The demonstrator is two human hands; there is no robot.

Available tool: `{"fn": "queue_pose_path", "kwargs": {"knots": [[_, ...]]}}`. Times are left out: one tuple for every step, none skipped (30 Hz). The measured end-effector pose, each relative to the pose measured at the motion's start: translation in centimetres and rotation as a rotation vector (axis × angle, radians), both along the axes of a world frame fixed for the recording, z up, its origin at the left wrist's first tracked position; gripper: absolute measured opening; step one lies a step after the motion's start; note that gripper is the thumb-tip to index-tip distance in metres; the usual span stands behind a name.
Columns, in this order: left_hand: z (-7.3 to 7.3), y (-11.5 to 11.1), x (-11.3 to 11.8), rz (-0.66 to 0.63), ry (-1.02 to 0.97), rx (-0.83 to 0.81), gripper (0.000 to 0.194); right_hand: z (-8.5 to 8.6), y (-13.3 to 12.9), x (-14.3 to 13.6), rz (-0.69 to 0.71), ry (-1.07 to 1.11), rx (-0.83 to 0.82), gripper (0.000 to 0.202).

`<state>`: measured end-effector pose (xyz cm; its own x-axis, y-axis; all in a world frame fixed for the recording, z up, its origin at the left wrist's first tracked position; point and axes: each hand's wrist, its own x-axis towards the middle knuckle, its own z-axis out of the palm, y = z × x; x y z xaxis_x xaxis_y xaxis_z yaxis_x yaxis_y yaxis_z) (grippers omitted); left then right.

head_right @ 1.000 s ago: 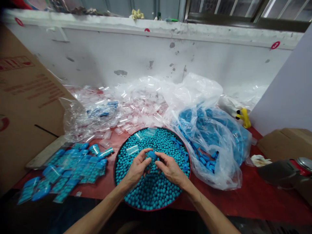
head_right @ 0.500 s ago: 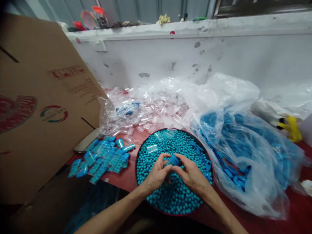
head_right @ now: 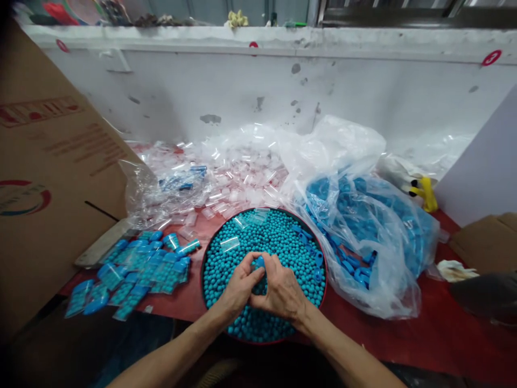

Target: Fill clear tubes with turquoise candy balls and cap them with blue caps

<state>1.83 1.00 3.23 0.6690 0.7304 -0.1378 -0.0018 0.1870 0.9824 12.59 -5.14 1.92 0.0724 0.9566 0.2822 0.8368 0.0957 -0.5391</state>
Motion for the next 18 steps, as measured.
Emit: {"fn": "queue_pose_path", "kwargs": {"knots": [[0.0, -0.1, 0.1, 0.021, 0.043, 0.014, 0.022, -0.3, 0.0, 0.0, -0.012, -0.010, 0.003, 0.068], [-0.1, -0.1, 0.3, 0.039, 0.083, 0.037, 0.020, -0.7, 0.1, -0.2, -0.027, -0.019, 0.001, 0.069], [-0.2, -0.2, 0.4, 0.053, 0.116, 0.071, 0.019, -1.1, 0.1, -0.3, -0.045, -0.027, -0.003, 0.069], [-0.3, -0.3, 0.5, 0.063, 0.141, 0.113, 0.018, -1.5, 0.1, -0.6, -0.066, -0.034, -0.012, 0.068], [-0.4, -0.3, 0.5, 0.070, 0.157, 0.162, 0.019, -1.7, 0.1, -0.9, -0.090, -0.039, -0.026, 0.068], [-0.5, -0.3, 0.5, 0.071, 0.167, 0.210, 0.020, -1.8, 0.0, -1.2, -0.105, -0.044, -0.048, 0.067], [-0.7, -0.2, 0.3, 0.067, 0.171, 0.251, 0.022, -1.7, -0.1, -1.4, -0.104, -0.048, -0.076, 0.067], [-0.7, 0.0, 0.1, 0.049, 0.176, 0.280, 0.024, -1.4, -0.3, -1.4, -0.088, -0.055, -0.105, 0.067], [-0.8, 0.3, -0.3, 0.019, 0.190, 0.293, 0.026, -1.0, -0.5, -1.3, -0.060, -0.069, -0.134, 0.066], [-0.7, 0.7, -1.0, -0.009, 0.213, 0.294, 0.029, -0.4, -0.8, -0.9, -0.027, -0.087, -0.164, 0.064], [-0.5, 1.3, -1.8, -0.038, 0.252, 0.291, 0.031, 0.1, -1.1, -0.3, -0.002, -0.108, -0.204, 0.059], [-0.3, 2.1, -2.9, -0.057, 0.311, 0.280, 0.034, 0.7, -1.5, 0.6, 0.008, -0.135, -0.255, 0.050], [-0.1, 3.0, -4.2, -0.029, 0.366, 0.295, 0.037, 1.1, -1.8, 1.7, 0.001, -0.168, -0.322, 0.040], [0.1, 4.0, -5.6, 0.014, 0.412, 0.348, 0.039, 1.4, -2.1, 2.9, -0.021, -0.207, -0.410, 0.031], [0.2, 5.1, -7.2, 0.056, 0.444, 0.413, 0.040, 1.6, -2.3, 4.2, -0.048, -0.264, -0.500, 0.028], [0.3, 6.3, -8.9, 0.129, 0.458, 0.477, 0.041, 1.6, -2.4, 5.4, -0.073, -0.324, -0.575, 0.027], [0.3, 7.5, -10.5, 0.182, 0.484, 0.507, 0.043, 1.6, -2.3, 6.6, -0.092, -0.372, -0.631, 0.026], [0.2, 8.6, -12.0, 0.249, 0.557, 0.533, 0.045, 1.4, -2.0, 7.7, -0.102, -0.406, -0.665, 0.025]]}}
